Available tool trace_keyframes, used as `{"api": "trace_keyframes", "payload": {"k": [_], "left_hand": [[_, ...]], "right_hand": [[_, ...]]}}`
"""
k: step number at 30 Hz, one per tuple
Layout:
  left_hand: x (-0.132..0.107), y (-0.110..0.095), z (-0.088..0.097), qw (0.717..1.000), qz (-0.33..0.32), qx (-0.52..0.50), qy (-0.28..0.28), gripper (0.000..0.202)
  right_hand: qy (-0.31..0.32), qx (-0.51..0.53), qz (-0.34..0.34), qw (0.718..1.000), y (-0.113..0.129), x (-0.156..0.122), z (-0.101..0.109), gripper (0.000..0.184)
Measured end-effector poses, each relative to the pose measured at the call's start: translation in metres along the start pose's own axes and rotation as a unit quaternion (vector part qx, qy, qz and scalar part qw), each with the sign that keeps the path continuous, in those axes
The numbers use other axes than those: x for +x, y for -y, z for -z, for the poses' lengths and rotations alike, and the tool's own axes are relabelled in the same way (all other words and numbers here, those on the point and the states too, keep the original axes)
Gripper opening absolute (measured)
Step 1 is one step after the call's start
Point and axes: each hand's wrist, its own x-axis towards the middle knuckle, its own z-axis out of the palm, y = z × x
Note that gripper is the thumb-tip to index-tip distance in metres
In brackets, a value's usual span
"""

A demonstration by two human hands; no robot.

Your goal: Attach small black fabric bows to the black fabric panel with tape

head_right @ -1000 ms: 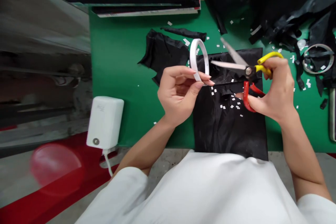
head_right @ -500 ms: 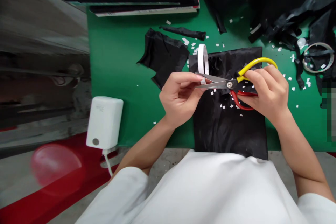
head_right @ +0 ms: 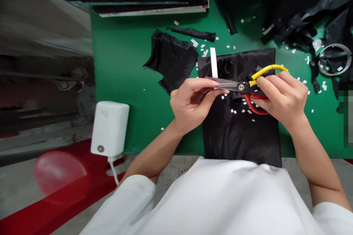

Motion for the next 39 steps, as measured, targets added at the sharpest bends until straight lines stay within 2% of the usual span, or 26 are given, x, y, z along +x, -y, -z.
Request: {"api": "trace_keyframes", "payload": {"k": [4, 10, 14, 20, 25, 28, 32, 34, 36, 39], "left_hand": [[0.001, -0.001, 0.001, 1.000, -0.010, 0.007, 0.007, 0.029], [0.000, 0.000, 0.001, 1.000, -0.016, 0.009, 0.009, 0.026], [0.000, -0.001, 0.001, 0.999, -0.017, 0.030, 0.010, 0.022], [0.001, 0.001, 0.003, 0.998, -0.039, 0.042, 0.013, 0.025], [0.000, 0.004, 0.005, 0.995, -0.065, 0.061, 0.035, 0.025], [0.000, 0.003, 0.006, 0.994, -0.078, 0.077, 0.027, 0.023], [0.001, 0.004, 0.007, 0.985, -0.080, 0.150, -0.019, 0.020], [0.002, 0.012, 0.010, 0.972, -0.062, 0.221, -0.054, 0.023], [0.001, 0.023, 0.015, 0.957, -0.025, 0.282, -0.066, 0.027], [-0.001, 0.042, 0.024, 0.942, 0.036, 0.331, -0.051, 0.035]], "right_hand": [[-0.012, -0.018, 0.012, 1.000, -0.001, -0.001, -0.001, 0.013], [0.003, 0.007, -0.016, 1.000, -0.002, -0.005, 0.000, 0.020], [-0.003, -0.002, -0.012, 1.000, -0.002, -0.007, 0.000, 0.022], [0.101, -0.021, -0.074, 0.992, -0.001, -0.013, 0.005, 0.031], [0.029, -0.043, -0.011, 0.999, -0.002, -0.011, 0.003, 0.030], [-0.006, -0.064, -0.009, 0.998, -0.004, -0.007, 0.000, 0.029], [-0.024, -0.083, -0.087, 0.992, -0.007, -0.007, -0.002, 0.017], [-0.012, -0.099, -0.152, 0.983, -0.011, -0.010, -0.002, 0.020], [0.031, -0.129, -0.221, 0.966, -0.018, -0.013, -0.003, 0.024], [0.110, -0.151, -0.310, 0.932, -0.030, -0.018, -0.005, 0.031]]}}
